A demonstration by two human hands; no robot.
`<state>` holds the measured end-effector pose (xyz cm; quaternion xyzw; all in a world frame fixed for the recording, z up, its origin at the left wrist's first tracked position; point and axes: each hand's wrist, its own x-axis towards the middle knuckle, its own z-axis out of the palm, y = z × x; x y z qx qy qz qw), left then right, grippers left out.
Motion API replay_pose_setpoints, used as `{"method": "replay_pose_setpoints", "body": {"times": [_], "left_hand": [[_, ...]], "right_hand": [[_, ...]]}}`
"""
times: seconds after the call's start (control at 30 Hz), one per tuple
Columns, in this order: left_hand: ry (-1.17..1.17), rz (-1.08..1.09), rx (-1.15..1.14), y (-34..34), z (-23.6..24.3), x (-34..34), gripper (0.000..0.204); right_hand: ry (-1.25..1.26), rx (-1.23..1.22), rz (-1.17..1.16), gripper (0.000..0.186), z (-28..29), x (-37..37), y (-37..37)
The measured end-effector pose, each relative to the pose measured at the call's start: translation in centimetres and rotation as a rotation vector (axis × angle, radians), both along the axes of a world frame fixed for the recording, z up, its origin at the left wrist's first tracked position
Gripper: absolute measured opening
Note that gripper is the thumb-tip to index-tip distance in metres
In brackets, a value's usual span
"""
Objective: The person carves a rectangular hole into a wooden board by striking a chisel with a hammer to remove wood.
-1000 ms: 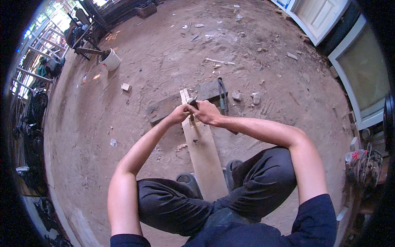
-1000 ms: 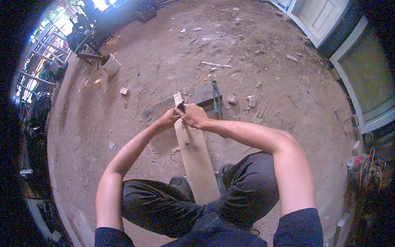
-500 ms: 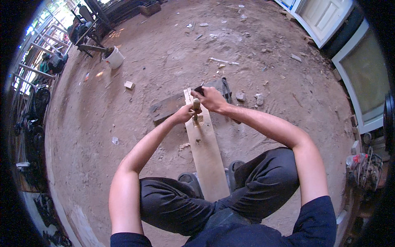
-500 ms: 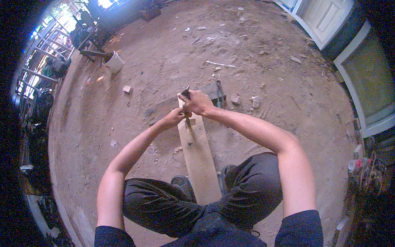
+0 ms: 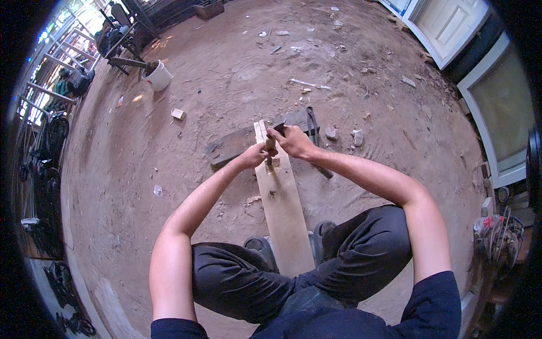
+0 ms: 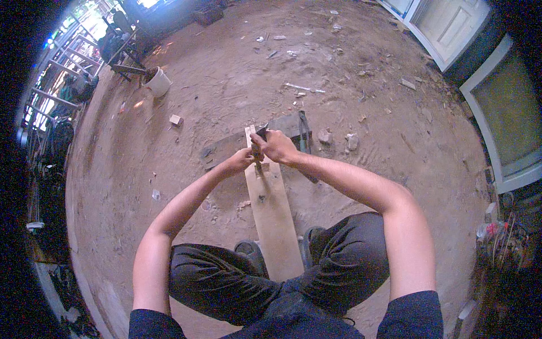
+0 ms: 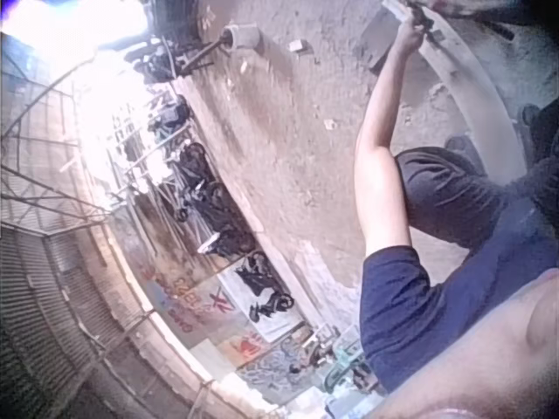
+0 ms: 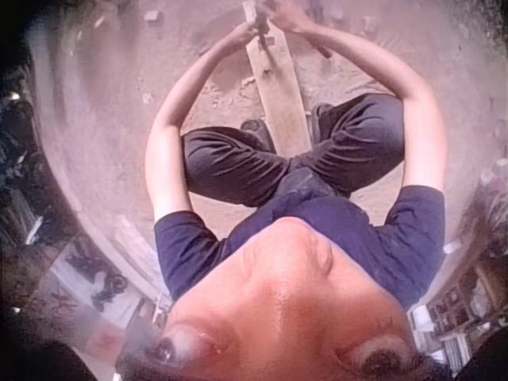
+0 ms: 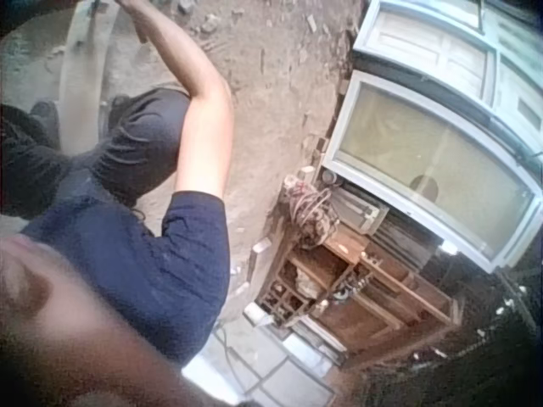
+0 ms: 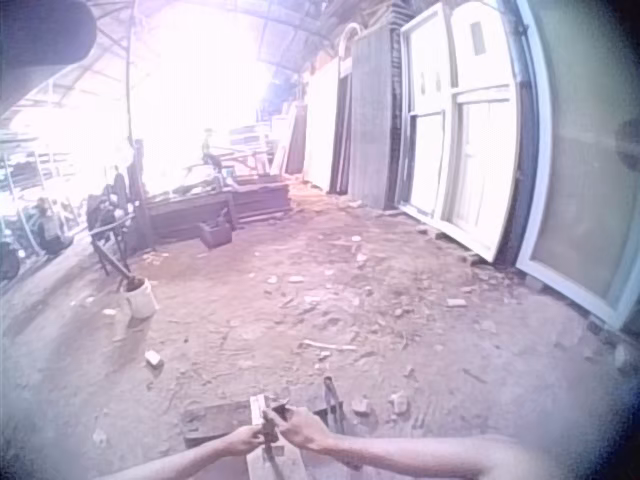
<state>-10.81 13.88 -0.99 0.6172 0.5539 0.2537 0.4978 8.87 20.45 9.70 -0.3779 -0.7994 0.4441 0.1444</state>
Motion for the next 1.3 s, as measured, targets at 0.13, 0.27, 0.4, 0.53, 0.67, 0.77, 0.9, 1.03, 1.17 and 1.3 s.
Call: {"method": "replay_pose_setpoints", "body": {"times": [0.13,0.27,0.4,0.53,0.67,0.77,0.9,1.03,1.17,1.3], "left_hand": [[-0.049,0.013,-0.038,-0.1,-0.2,0.0,0.026],[-0.043,0.031,-0.054,-0.5,-0.2,-0.3,0.028],[-0.037,0.018,-0.069,0.0,0.4,0.2,0.030],[-0.003,0.035,-0.081,-0.4,0.0,-0.2,0.030],[-0.015,0.006,-0.052,-0.4,0.4,0.3,0.028],[0.005,-0.003,-0.033,-0.1,-0.3,-0.4,0.027],[0.010,-0.032,-0.004,-0.7,-0.9,-0.5,0.026],[0.012,0.013,-0.018,-0.8,-0.5,-0.5,0.027],[-0.003,-0.016,-0.010,-0.9,-0.2,-0.4,0.028],[0.047,0.046,-0.007,-1.4,-0.5,-0.5,0.032]], "right_hand": [[-0.038,0.036,-0.046,0.054,0.1,-0.6,0.1],[0.064,0.074,-0.068,0.054,2.1,-0.5,-1.0],[-0.132,0.127,0.002,0.055,2.1,-0.4,-0.3],[-0.044,0.094,-0.050,0.055,2.2,-0.7,-1.0],[0.215,0.060,-0.104,0.053,1.7,-0.4,-1.0],[0.018,0.094,0.007,0.053,1.2,-0.6,-0.1],[-0.066,0.154,0.047,0.054,1.5,-0.6,0.0],[-0.049,0.091,0.040,0.052,1.4,-0.4,-0.4],[-0.049,0.023,0.023,0.051,1.3,-0.2,0.4],[0.233,0.058,-0.085,0.053,3.4,-0.7,-0.4]]}}
